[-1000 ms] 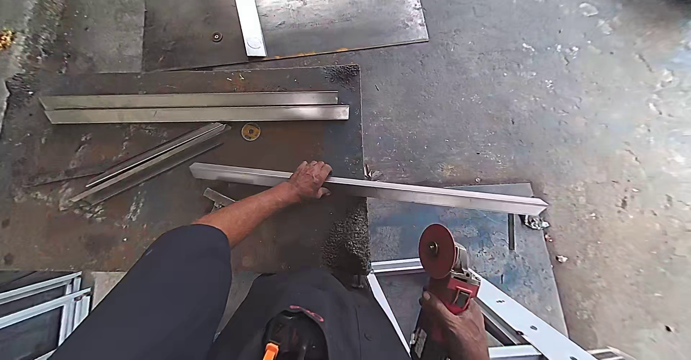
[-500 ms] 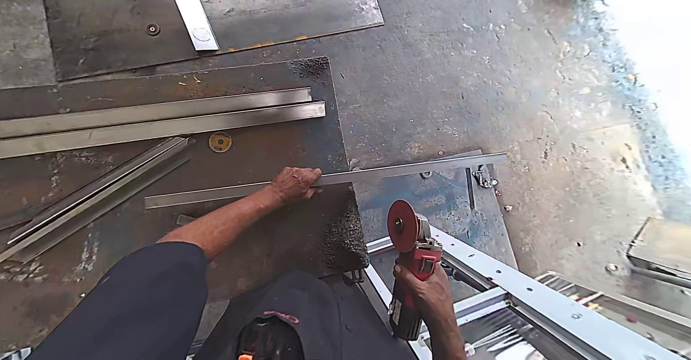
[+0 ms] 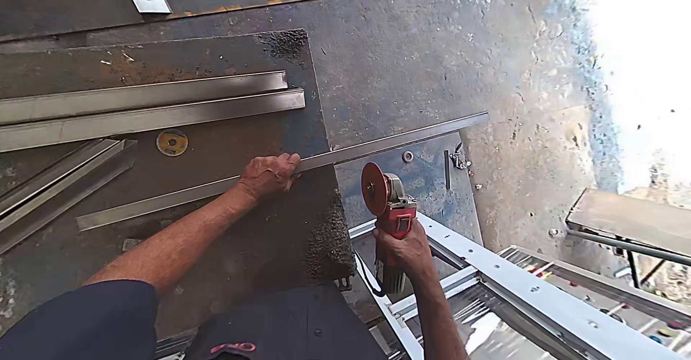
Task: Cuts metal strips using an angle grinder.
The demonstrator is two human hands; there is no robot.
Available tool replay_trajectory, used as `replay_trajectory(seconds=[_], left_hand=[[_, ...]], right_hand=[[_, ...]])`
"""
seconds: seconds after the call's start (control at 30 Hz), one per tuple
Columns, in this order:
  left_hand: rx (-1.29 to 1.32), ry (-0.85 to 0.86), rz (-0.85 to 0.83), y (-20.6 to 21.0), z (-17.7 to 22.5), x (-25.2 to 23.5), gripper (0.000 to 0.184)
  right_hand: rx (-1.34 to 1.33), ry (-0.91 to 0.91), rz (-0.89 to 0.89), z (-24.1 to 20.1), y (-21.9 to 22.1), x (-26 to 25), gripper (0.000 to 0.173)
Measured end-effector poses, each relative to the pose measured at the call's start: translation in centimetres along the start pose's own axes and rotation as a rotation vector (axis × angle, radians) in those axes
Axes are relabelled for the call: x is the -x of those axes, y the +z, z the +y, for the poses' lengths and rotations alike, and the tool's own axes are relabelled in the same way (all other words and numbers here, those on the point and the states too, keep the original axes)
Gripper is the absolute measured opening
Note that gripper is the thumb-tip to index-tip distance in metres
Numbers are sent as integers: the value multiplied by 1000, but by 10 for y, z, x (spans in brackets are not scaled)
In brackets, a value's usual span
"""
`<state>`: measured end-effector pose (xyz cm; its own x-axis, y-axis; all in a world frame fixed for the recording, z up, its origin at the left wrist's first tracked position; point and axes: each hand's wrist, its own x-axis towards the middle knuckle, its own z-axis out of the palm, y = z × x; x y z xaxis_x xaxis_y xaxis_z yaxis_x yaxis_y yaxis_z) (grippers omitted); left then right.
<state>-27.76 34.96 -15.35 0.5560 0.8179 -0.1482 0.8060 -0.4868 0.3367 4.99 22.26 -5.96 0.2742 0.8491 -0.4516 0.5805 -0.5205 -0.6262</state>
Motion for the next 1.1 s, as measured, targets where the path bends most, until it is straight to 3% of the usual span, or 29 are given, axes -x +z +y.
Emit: replay_trajectory(seconds=[0.37, 1.1], left_hand=[[2, 9, 29, 1, 0, 0, 27], [39, 13, 30, 4, -3, 0, 23]], right_hand=[[99, 53, -88, -13, 16, -38, 72], [94, 37, -95, -11, 23, -44, 73]])
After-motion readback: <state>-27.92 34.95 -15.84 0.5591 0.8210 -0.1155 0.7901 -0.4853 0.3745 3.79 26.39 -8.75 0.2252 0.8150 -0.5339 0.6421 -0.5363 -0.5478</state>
